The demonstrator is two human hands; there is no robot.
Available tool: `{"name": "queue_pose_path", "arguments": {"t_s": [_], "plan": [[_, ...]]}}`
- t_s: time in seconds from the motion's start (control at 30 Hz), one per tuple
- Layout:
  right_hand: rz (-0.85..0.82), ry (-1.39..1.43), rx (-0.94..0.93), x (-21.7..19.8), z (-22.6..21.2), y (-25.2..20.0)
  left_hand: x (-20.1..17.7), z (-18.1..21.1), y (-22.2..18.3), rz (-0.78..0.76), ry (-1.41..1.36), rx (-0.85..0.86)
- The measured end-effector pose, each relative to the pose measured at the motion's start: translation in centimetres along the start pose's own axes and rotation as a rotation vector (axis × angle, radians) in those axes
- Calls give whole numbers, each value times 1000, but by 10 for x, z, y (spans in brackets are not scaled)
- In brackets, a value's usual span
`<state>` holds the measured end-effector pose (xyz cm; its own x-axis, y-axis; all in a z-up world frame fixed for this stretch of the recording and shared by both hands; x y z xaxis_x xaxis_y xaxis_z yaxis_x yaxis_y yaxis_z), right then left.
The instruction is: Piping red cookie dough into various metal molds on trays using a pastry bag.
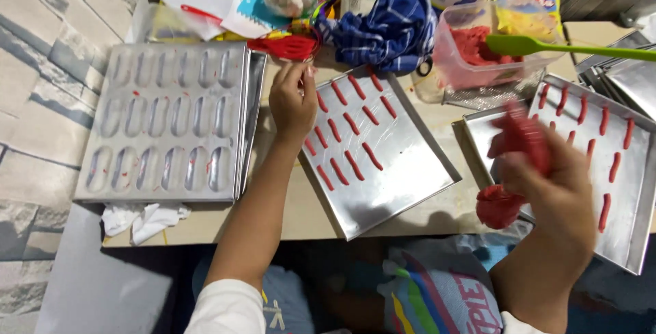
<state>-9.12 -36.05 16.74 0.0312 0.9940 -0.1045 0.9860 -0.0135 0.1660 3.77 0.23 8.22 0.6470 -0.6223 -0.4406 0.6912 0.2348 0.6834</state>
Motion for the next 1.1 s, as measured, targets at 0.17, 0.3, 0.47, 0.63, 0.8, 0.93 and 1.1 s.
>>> {"name": "queue_pose_path", "arguments": {"t_s": [0.17, 0.3, 0.47, 0.63, 0.8, 0.93, 1.1], "plan": [[-230, -557, 250, 64, 62, 10, 20, -26, -8, -3, 169, 34], [-398, -646, 311, 109, 61, 6, 36, -42, -13, -61, 163, 7], [-371, -683, 264, 115, 84, 21, 44, -40, -15, -202, 125, -36], [-355, -728, 289, 116, 98, 27, 71, -56, -22, -370, 227, -57], [-325, -666, 309, 119, 97, 28, 76, -60, -22, -443, 293, -56], [-329, -681, 295, 119, 109, 29, 78, -61, -22, -448, 296, -36], [-320, -691, 267, 117, 114, 31, 69, -52, -19, -442, 263, -34]]}}
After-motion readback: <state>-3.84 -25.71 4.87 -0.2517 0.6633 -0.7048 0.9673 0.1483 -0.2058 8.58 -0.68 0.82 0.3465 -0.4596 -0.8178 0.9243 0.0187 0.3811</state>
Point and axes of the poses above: each hand's wrist, its own y-axis towards the middle knuckle, its own x-axis out of the palm, z = x × y, the point moved 10 cm from there along y, towards the middle knuckle, and after that the axes turned 13 degrees about y, right-handed, at the moved point
